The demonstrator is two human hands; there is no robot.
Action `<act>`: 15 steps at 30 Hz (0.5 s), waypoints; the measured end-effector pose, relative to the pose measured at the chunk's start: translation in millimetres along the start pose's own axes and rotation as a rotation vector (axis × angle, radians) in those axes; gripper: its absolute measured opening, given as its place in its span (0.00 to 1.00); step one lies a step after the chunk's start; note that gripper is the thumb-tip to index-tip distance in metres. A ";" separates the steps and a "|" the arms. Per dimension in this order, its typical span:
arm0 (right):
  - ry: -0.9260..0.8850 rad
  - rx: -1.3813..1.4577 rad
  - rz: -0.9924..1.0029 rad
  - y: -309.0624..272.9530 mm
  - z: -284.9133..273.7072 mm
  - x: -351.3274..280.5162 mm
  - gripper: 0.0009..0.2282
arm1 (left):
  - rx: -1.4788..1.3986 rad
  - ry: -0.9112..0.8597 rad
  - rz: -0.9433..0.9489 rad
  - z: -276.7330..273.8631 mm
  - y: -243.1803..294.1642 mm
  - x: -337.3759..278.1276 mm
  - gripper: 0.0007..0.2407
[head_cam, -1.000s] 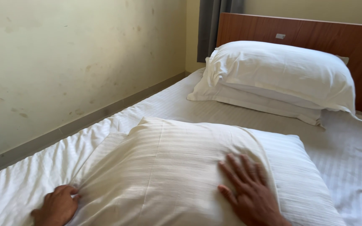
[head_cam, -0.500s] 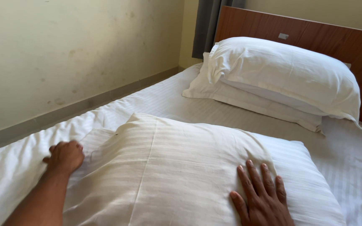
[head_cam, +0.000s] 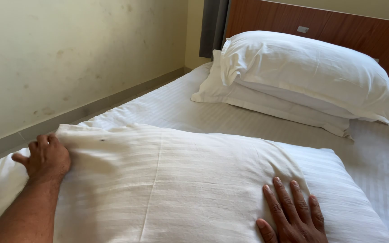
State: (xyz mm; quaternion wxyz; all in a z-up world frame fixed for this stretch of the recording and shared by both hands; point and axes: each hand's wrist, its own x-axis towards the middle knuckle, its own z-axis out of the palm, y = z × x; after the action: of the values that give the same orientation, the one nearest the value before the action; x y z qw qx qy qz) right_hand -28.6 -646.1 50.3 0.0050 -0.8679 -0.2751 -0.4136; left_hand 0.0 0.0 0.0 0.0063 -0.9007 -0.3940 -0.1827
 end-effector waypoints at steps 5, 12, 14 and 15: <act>-0.013 0.013 -0.009 0.2 -1.4 1.9 0.30 | -0.084 0.014 -0.031 -29.3 30.8 -34.2 0.18; -0.072 0.013 0.004 -7.4 -14.5 6.2 0.29 | -0.680 0.217 0.592 -162.0 156.9 -151.8 0.11; -0.091 0.010 0.026 -9.5 -17.7 6.0 0.29 | -0.724 0.143 0.704 -192.5 189.1 -196.4 0.15; -0.068 0.020 0.022 -9.4 -18.5 6.0 0.29 | -0.629 0.005 0.690 -199.5 201.1 -215.9 0.19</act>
State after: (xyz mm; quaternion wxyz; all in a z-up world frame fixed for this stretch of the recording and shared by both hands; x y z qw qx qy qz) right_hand -43.3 -639.6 64.8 0.0089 -0.8843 -0.2695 -0.3811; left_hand -55.9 -322.4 140.7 -0.2058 -0.9368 0.0032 -0.2828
